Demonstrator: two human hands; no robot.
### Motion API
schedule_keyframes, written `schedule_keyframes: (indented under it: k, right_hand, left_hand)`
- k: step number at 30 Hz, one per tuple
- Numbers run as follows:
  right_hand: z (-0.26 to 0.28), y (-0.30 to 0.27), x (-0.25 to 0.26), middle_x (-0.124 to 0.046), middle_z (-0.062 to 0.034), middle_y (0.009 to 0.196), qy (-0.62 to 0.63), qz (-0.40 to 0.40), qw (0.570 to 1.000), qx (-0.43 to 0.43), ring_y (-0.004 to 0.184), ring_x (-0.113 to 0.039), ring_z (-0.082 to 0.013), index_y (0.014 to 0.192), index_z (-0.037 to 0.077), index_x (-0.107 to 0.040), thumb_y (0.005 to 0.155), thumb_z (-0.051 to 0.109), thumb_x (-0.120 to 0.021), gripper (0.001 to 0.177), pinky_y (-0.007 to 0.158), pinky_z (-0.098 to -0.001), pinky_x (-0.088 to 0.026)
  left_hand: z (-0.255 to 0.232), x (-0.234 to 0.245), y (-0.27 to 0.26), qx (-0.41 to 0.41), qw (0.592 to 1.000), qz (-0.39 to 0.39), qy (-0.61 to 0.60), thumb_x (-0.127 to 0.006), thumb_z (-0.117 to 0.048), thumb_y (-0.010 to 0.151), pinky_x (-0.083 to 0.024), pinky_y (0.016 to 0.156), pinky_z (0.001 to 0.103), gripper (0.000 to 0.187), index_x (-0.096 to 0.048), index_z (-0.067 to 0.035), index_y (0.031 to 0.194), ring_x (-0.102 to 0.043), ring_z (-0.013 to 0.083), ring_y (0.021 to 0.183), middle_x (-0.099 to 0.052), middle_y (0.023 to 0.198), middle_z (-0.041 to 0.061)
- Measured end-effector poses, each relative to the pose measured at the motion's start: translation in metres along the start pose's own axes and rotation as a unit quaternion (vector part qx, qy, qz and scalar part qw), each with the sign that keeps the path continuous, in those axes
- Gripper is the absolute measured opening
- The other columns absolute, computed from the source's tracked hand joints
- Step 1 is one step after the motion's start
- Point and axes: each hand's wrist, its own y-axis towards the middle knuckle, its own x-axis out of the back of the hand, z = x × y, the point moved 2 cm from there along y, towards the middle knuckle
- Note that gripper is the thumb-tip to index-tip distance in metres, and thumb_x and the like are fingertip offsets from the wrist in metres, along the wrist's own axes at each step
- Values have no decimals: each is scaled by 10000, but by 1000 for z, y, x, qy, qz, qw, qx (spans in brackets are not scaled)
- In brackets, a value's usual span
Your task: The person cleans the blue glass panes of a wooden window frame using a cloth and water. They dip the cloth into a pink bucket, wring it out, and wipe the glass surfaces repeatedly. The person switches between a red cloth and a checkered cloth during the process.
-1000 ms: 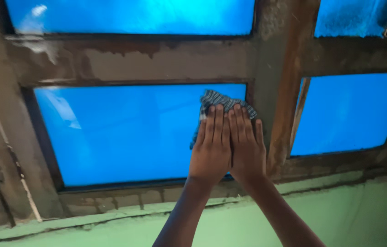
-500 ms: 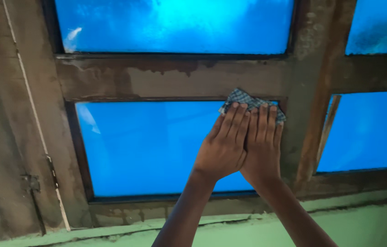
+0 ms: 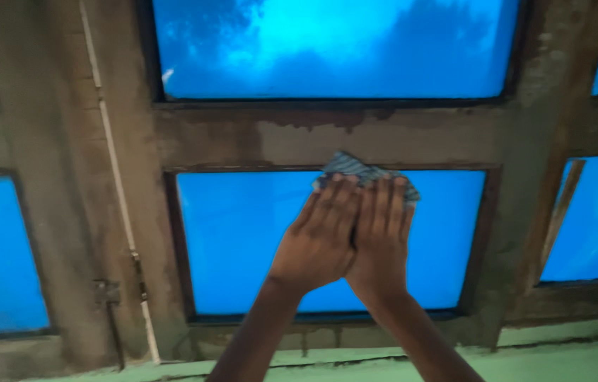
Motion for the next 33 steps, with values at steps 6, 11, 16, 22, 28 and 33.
schedule_keyframes:
  k: [6, 11, 16, 22, 28, 33]
  right_hand:
    - [80, 13, -14, -246, -305, 1616, 31, 3, 999, 40, 1537, -143, -460, 1528, -84, -338, 908, 340, -586, 791, 1191, -685, -150]
    - [122, 20, -21, -250, -280, 1630, 14, 8, 999, 51, 1555, -140, -441, 1542, -59, -340, 930, 333, -563, 760, 1213, -659, -145]
    - [167, 27, -36, -237, -230, 1658, 61, 33, 992, 103, 1560, -151, -398, 1566, -11, -338, 873, 350, -571, 815, 1230, -616, -123]
    - [192, 32, -41, -212, -229, 1652, 110, 19, 985, 134, 1545, -124, -407, 1557, -46, -296, 856, 394, -571, 872, 1214, -629, -83]
    - [200, 19, -46, -210, -198, 1670, 17, 75, 988, 136, 1561, -117, -376, 1578, -27, -278, 870, 316, -549, 832, 1227, -602, -101]
    - [205, -4, -54, -198, -202, 1668, 19, 92, 987, 128, 1556, -110, -379, 1583, -23, -261, 883, 310, -534, 822, 1216, -606, -107]
  left_hand:
    - [61, 47, -42, 15, 1000, 16, 20, -575, -298, 893, -310, 1234, 505, 709, -454, 55, 1495, -381, 371, 1497, -438, 1563, 232]
    - [92, 67, -63, 13, 997, 31, 63, -571, -314, 911, -299, 1248, 509, 704, -446, 63, 1492, -374, 373, 1500, -425, 1564, 238]
    - [117, 83, -95, 53, 993, 41, 98, -557, -308, 895, -285, 1246, 490, 720, -444, 113, 1469, -367, 395, 1496, -411, 1567, 289]
    - [138, 100, -113, 18, 986, 64, 156, -500, -346, 992, -249, 1260, 488, 679, -435, 124, 1478, -351, 390, 1503, -407, 1576, 303]
    - [131, 104, -121, 40, 982, 83, 163, -462, -310, 980, -248, 1262, 481, 658, -476, 148, 1452, -319, 392, 1519, -409, 1575, 286]
    - [122, 100, -139, 33, 974, 103, 201, -442, -264, 1000, -247, 1264, 470, 591, -511, 150, 1416, -320, 380, 1525, -429, 1574, 271]
